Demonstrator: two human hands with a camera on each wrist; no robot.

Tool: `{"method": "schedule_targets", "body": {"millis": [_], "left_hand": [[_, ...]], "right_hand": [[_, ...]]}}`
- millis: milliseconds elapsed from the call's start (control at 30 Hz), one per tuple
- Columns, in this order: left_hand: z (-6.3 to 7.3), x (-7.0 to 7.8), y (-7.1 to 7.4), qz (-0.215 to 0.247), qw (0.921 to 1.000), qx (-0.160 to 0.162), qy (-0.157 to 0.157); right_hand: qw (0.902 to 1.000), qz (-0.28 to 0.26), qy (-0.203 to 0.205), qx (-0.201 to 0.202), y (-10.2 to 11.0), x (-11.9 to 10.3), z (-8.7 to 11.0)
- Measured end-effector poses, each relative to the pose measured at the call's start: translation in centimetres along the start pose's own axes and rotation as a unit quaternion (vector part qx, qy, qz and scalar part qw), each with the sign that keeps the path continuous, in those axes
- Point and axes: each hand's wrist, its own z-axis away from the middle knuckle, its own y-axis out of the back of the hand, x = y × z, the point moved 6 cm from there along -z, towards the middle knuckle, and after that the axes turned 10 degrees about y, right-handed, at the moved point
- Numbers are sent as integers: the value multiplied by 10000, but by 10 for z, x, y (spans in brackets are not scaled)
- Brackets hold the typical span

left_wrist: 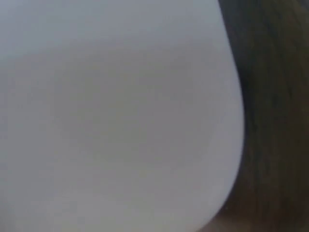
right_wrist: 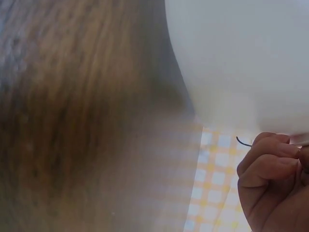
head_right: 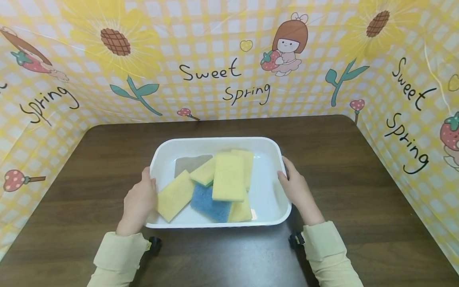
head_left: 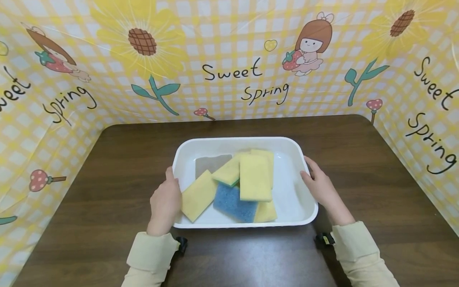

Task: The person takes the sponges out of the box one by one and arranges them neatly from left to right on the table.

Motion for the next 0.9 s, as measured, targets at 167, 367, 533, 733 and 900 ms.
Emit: {"method": "schedule_targets", "body": {"millis": [167, 367, 533, 733, 900], "left_hand": [[-1, 0, 1, -92, 9999, -135, 12], [-2, -1, 4, -241, 9991, -354, -30], [-4, -2, 3, -200, 9987, -450, 121], [-5, 0, 1, -258, 9992, -257, 133], [-5, 1, -1, -158, 9994, -275, 151]], "right_hand": [[10000, -1, -2, 32, 0, -1, -1], [10000, -29, -6, 50, 0, -2, -1], [10000, -42, -67, 29, 0, -2, -1], [9999, 38, -81, 78, 0, -1, -1], [9998, 138, -61, 86, 2, -1, -1]]}}
